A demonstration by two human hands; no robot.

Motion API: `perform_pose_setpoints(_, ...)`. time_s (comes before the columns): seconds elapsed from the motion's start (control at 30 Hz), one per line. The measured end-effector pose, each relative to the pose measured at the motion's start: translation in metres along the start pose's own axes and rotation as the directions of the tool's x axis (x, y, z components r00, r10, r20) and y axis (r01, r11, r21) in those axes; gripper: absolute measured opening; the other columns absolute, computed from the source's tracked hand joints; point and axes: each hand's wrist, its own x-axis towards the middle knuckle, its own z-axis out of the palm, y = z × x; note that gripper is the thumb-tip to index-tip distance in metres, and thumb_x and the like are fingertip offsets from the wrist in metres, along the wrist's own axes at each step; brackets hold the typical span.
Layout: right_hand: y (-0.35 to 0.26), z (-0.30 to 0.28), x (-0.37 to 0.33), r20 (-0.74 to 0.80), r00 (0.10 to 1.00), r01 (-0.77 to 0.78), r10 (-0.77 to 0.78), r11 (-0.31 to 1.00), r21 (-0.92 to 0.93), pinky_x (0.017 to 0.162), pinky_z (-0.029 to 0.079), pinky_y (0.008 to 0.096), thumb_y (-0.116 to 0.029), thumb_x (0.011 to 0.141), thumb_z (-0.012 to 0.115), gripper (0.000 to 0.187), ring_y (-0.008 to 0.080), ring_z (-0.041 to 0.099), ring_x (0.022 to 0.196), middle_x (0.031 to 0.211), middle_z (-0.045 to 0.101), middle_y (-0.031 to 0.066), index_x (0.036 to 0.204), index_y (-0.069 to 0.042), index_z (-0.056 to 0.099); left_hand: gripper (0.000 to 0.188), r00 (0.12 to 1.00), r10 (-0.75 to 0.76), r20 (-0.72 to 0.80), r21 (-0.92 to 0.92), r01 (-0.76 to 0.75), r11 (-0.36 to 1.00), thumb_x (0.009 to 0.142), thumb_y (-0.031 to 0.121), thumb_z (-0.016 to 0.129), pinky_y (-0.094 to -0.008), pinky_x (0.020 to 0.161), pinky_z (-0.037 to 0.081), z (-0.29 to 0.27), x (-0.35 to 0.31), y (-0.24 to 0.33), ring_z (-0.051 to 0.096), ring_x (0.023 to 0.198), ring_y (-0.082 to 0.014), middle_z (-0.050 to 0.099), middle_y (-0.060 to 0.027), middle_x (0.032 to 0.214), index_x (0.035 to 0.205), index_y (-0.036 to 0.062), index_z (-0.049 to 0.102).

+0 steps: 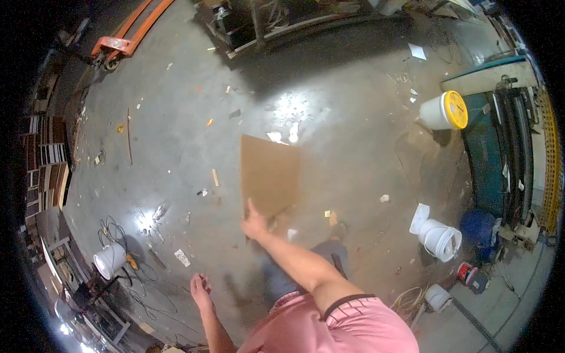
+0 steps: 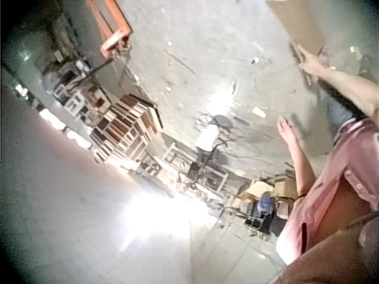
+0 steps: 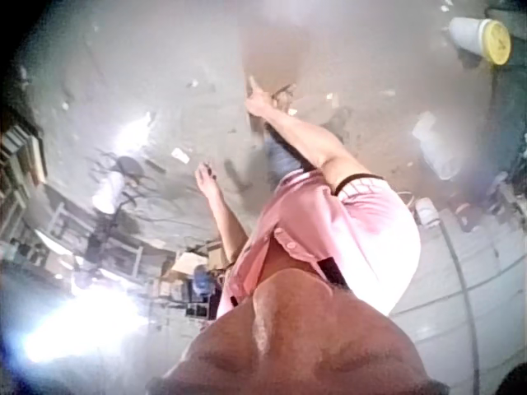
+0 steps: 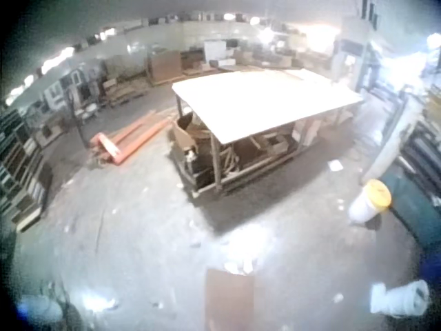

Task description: The person coils a hose by hand and places it in a bucket, then picks up a board and places it near a pallet jack before operating the pallet jack to move materials in a warehouse.

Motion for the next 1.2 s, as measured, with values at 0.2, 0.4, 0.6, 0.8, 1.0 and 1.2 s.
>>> perform_pose_setpoints(0.2,-0.124,0.078,-0.007,0.198,0.980,0.059,-0.024,0.983,-0.175,0.097,0.046,0.0460,-0.025,0.078,0.060,0.085,0.0424,0.060,0.107,0.112,0.063,0.0267,0.152,-0.010,0.020,0.024,0.965,-0.240,0.101,-0.089,0.249,0.964,0.096,0.036,0.056,-0.0290,0.063,0.043,-0.074,-0.023,-0.141,0.059,0.084,-0.0133,0.063,0.0018,0.093,0.098,0.0121,0.059)
perform_pose_setpoints(0.4,-0.125,0.072,0.008,0.147,0.978,0.190,-0.145,0.910,-0.369,0.094,0.049,0.0457,-0.022,0.085,0.054,0.048,0.0379,0.060,0.110,0.121,0.060,0.0239,0.130,-0.005,0.052,0.025,0.842,-0.516,0.159,-0.291,0.539,0.790,0.095,0.033,0.056,-0.0304,0.060,0.044,-0.105,-0.095,-0.226,0.060,0.077,-0.0145,0.061,0.0001,0.089,0.102,0.0096,0.059)
perform_pose_setpoints(0.6,-0.133,-0.059,-0.006,0.264,0.963,-0.188,0.059,0.847,0.496,0.061,0.049,0.0336,-0.009,0.090,0.049,0.009,0.0197,0.058,0.072,0.085,0.059,0.0049,0.096,-0.013,0.055,0.022,0.848,-0.529,-0.024,-0.410,0.474,0.779,0.094,0.032,0.057,-0.0247,0.049,0.038,-0.061,-0.122,-0.211,0.054,0.063,-0.0094,0.058,0.0031,0.079,0.100,0.0114,0.060)
perform_pose_setpoints(0.8,-0.154,-0.117,-0.081,0.316,0.949,-0.149,0.012,0.898,0.414,0.070,0.057,0.0381,-0.007,0.086,0.055,0.031,0.0227,0.062,0.093,0.102,0.061,0.0073,0.117,-0.008,0.055,0.038,0.904,-0.360,0.233,-0.581,0.426,0.694,0.093,0.041,0.060,-0.0279,0.060,0.046,0.007,-0.074,-0.169,0.063,0.082,-0.0166,0.063,-0.0047,0.097,0.109,0.0069,0.060)
perform_pose_setpoints(1.0,-0.163,-0.119,-0.078,0.434,0.899,-0.070,-0.054,0.961,0.266,0.071,0.061,0.0441,-0.008,0.082,0.050,0.042,0.0281,0.067,0.090,0.112,0.060,0.0114,0.124,-0.006,0.049,0.070,0.821,-0.279,0.499,-0.600,0.559,0.572,0.095,0.056,0.048,-0.0466,0.095,0.044,0.099,-0.033,-0.035,0.053,0.121,-0.0260,0.051,-0.0143,0.139,0.144,0.0070,0.036)
perform_pose_setpoints(1.2,-0.196,-0.136,-0.027,0.705,0.697,-0.101,0.131,0.991,-0.084,0.058,0.054,0.0370,0.002,0.079,0.053,0.038,0.0218,0.061,0.074,0.095,0.058,0.0069,0.117,-0.004,0.050,0.050,0.763,-0.480,0.432,-0.901,0.391,-0.189,0.098,0.043,0.046,-0.0435,0.095,0.047,0.157,-0.014,-0.004,0.057,0.111,-0.0267,0.058,-0.0104,0.124,0.133,0.0079,0.047)
